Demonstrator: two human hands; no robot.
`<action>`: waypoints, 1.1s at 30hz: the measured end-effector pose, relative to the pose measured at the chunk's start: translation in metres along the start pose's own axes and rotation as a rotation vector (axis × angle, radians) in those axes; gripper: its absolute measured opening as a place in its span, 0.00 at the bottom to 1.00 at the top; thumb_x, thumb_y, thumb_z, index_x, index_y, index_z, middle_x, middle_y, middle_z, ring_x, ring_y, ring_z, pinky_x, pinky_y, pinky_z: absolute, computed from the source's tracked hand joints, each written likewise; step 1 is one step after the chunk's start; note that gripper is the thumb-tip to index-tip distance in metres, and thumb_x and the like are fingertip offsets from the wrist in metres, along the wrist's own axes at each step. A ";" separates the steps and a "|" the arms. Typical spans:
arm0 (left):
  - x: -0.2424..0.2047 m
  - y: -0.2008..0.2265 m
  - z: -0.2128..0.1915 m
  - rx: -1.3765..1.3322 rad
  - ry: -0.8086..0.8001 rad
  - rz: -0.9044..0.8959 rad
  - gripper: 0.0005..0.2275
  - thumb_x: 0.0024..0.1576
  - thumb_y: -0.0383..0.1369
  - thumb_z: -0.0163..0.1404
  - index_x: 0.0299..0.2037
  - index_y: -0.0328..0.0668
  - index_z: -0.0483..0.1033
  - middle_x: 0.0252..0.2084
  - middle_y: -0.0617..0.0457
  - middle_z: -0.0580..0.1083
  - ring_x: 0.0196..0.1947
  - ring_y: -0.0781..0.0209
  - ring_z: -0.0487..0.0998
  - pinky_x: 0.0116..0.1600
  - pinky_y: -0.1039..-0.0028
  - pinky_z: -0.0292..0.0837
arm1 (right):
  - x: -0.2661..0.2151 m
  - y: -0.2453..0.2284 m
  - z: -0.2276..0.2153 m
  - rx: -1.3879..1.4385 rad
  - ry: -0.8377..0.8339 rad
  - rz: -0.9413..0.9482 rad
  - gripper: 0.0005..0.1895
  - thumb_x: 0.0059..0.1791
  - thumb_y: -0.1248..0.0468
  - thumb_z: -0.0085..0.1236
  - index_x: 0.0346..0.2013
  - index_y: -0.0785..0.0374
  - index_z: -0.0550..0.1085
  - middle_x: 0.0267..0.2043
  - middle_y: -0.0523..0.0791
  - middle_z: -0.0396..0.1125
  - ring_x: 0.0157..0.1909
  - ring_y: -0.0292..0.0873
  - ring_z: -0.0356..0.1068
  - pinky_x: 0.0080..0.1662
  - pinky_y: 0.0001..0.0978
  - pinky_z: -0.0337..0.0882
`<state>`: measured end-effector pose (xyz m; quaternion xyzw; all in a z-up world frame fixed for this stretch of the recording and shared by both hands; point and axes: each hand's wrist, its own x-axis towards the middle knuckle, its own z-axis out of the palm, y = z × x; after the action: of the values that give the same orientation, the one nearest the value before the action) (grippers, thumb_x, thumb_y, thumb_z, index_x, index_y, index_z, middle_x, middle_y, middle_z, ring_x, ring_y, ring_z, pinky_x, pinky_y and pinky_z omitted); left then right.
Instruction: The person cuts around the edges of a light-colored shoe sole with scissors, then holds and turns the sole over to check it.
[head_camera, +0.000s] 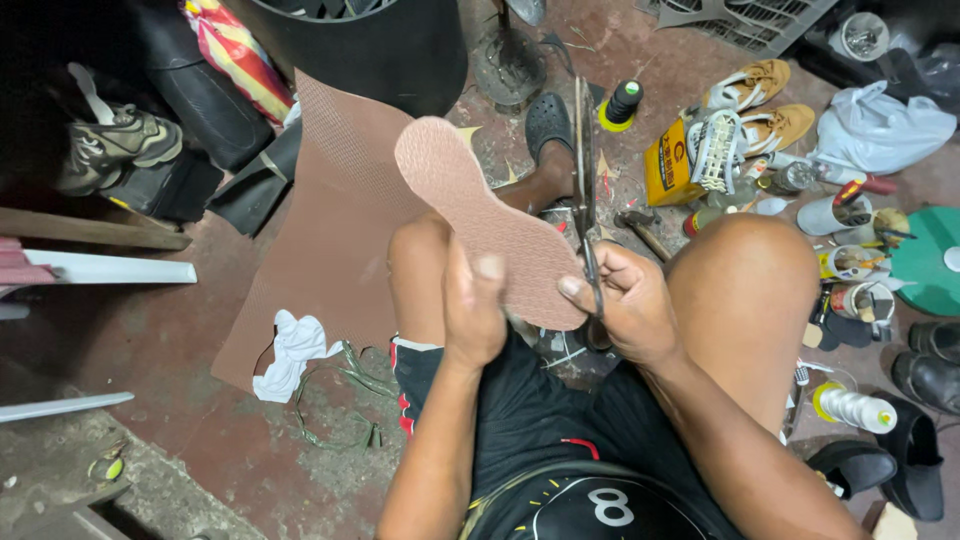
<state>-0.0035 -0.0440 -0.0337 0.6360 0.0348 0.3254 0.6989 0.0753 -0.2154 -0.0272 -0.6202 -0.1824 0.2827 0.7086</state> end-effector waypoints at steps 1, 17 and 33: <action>0.008 0.004 -0.002 -0.292 -0.010 -0.094 0.34 0.70 0.56 0.36 0.72 0.29 0.56 0.66 0.38 0.68 0.64 0.51 0.72 0.70 0.63 0.66 | 0.000 0.003 -0.005 -0.010 -0.017 -0.006 0.08 0.51 0.65 0.63 0.39 0.66 0.74 0.37 0.39 0.69 0.38 0.28 0.66 0.42 0.22 0.67; 0.042 0.011 -0.015 -0.793 0.090 -0.224 0.40 0.65 0.61 0.29 0.79 0.36 0.44 0.48 0.48 0.70 0.43 0.60 0.75 0.57 0.60 0.75 | 0.002 0.020 -0.004 0.146 -0.031 0.166 0.07 0.50 0.66 0.62 0.35 0.64 0.72 0.29 0.40 0.68 0.25 0.29 0.63 0.27 0.21 0.63; 0.039 0.003 -0.027 -0.436 0.170 -0.232 0.30 0.68 0.52 0.28 0.65 0.29 0.59 0.49 0.41 0.76 0.43 0.54 0.80 0.50 0.64 0.78 | 0.001 0.034 -0.005 0.066 -0.018 0.238 0.08 0.51 0.65 0.64 0.35 0.65 0.72 0.28 0.41 0.68 0.24 0.32 0.61 0.28 0.25 0.60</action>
<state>0.0139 -0.0015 -0.0218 0.4326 0.0950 0.2952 0.8466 0.0732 -0.2168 -0.0614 -0.6115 -0.1045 0.3761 0.6883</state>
